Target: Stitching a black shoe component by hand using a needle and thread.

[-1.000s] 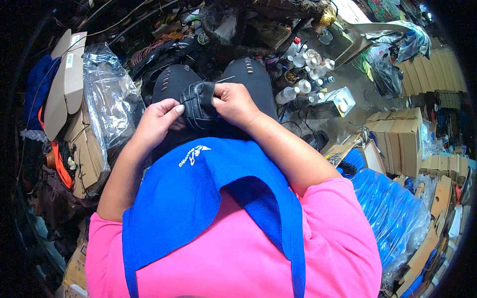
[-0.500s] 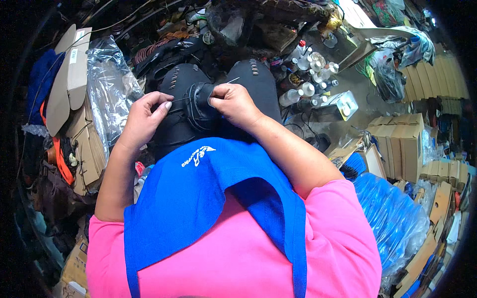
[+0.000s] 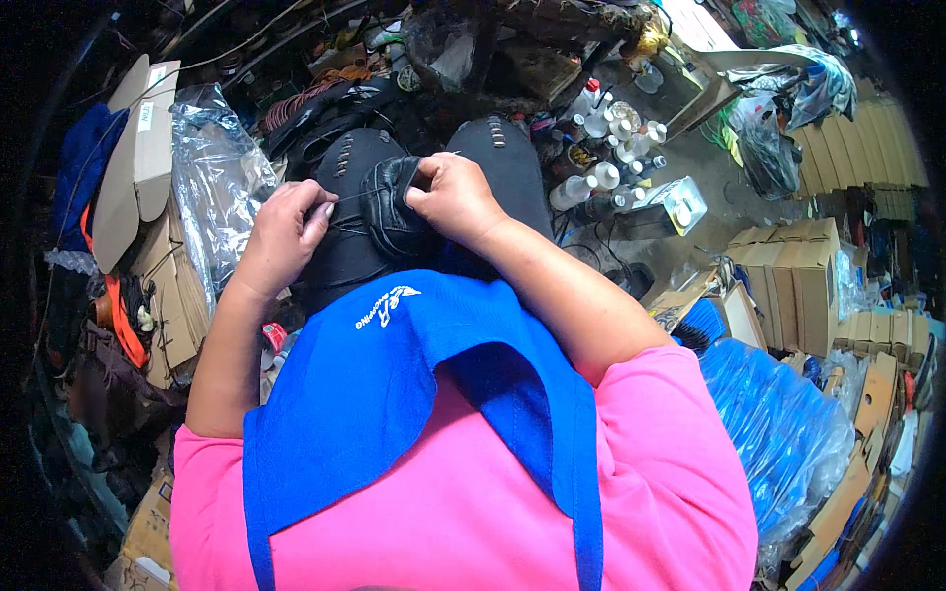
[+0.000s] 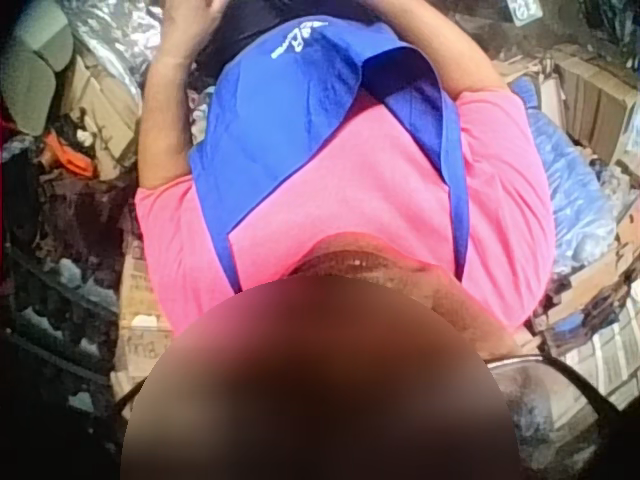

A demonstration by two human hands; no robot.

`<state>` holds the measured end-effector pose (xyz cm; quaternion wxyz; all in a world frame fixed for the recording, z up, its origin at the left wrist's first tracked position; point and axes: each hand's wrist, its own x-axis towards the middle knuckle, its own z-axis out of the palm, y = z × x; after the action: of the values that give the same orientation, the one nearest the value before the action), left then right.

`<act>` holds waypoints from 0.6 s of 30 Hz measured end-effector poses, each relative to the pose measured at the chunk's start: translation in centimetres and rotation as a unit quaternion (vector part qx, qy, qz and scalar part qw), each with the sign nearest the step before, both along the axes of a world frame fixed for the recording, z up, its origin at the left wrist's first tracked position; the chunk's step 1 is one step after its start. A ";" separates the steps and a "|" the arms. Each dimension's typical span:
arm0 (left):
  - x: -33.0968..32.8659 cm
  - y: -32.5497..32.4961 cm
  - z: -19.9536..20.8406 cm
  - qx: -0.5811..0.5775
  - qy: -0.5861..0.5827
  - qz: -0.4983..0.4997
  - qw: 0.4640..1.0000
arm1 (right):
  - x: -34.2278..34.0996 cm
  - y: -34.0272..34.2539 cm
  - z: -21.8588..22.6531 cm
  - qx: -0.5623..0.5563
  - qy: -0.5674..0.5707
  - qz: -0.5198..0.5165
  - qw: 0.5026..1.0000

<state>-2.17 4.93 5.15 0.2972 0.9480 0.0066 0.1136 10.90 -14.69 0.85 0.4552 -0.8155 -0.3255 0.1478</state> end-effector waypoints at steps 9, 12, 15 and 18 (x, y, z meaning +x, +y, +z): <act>-0.7 0.6 0.1 -0.029 0.095 -0.021 0.995 | 1.0 -2.0 0.3 -0.006 0.147 0.057 0.988; -0.9 0.7 -0.6 0.036 -0.096 0.039 0.994 | 0.6 -2.0 0.1 0.045 0.219 0.043 0.974; -0.6 -1.1 0.8 -0.129 0.022 0.107 0.986 | 0.1 -2.1 0.3 0.089 0.259 0.052 0.960; -0.4 -3.0 1.3 -0.098 -0.056 0.017 0.993 | -0.1 -1.5 -0.3 0.100 0.224 0.063 0.967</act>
<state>-2.60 1.95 6.40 0.3867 0.9063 0.0169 0.1697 10.80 -16.24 0.56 0.5854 -0.6896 -0.2795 0.3219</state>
